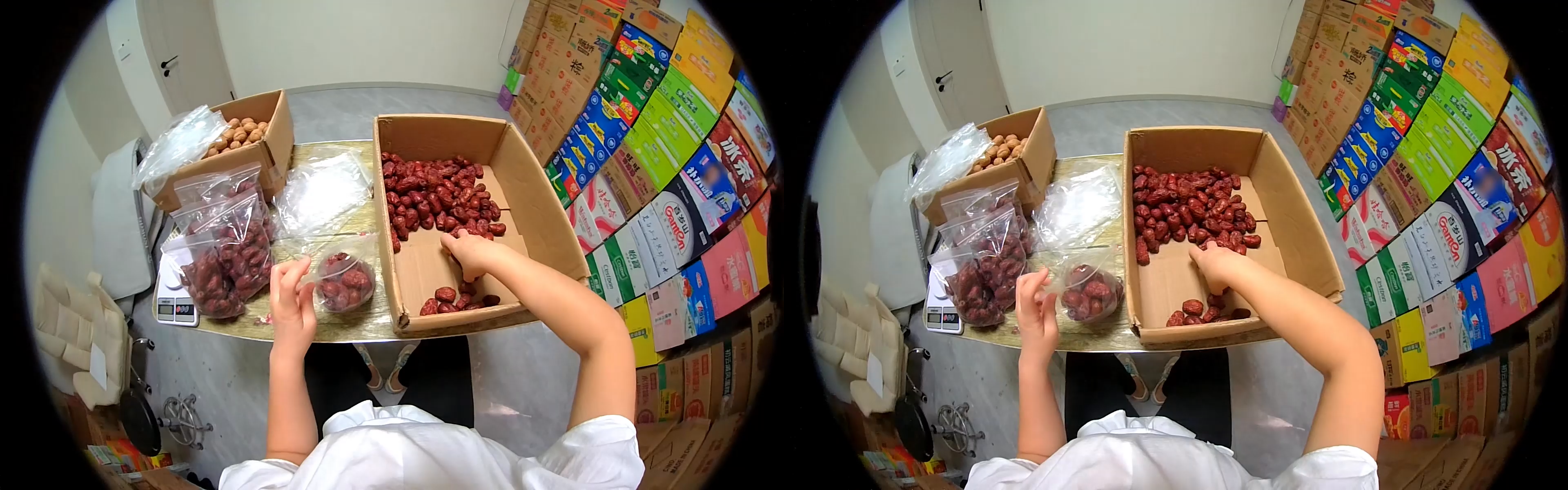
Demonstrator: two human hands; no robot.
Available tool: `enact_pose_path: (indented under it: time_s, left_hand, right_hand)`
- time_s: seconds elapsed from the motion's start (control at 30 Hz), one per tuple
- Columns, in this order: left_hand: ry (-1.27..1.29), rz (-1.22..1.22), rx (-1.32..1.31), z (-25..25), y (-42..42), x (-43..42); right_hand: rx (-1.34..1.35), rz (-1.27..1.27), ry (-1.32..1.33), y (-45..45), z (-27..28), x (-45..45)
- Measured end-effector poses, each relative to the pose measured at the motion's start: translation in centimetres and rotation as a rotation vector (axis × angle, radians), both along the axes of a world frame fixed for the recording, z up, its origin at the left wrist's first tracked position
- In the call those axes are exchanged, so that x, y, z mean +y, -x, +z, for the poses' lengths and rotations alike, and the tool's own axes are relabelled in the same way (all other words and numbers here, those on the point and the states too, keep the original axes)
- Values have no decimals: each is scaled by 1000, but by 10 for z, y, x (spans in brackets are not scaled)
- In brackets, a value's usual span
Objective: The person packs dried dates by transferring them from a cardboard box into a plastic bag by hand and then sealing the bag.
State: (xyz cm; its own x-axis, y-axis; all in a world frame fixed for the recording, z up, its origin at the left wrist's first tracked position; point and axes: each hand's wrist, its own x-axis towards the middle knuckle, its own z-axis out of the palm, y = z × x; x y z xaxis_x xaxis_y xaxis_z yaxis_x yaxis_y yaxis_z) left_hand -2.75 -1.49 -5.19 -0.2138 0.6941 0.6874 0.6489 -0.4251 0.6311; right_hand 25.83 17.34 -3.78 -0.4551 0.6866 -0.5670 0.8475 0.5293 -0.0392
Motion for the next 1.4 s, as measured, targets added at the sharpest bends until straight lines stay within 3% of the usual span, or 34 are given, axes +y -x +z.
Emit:
enact_pose_path:
  time_s: [0.17, 0.27, 0.4, 0.47, 0.67, 0.8, 1.0, 1.33, 1.4]
  left_hand:
    - [-27, -30, 20, -7, 6, -2]
    - [-112, -30, 70, -2, 4, 1]
    - [-4, -85, -16, 6, -2, -4]
    - [144, -66, -89, 13, -6, -6]
    - [234, -58, -92, 27, -12, -12]
    - [136, -104, -17, 25, -9, -10]
    - [101, -40, -128, 31, -15, -12]
    - [106, 51, -136, 27, -17, -10]
    - [109, 53, -175, 25, -15, -10]
  right_hand:
    - [202, -83, -9, 5, 26, -2]
    - [443, -90, -156, -6, 26, 18]
    - [513, -202, -369, -23, 9, 45]
    - [483, -185, -345, -29, 4, 54]
    - [392, -128, -426, -22, -1, 44]
    - [184, -250, -389, -13, 16, 36]
    - [-99, -227, -247, -10, 33, 27]
    - [-148, -86, -275, -2, 22, 16]
    - [-27, -130, -286, 1, 38, 19]
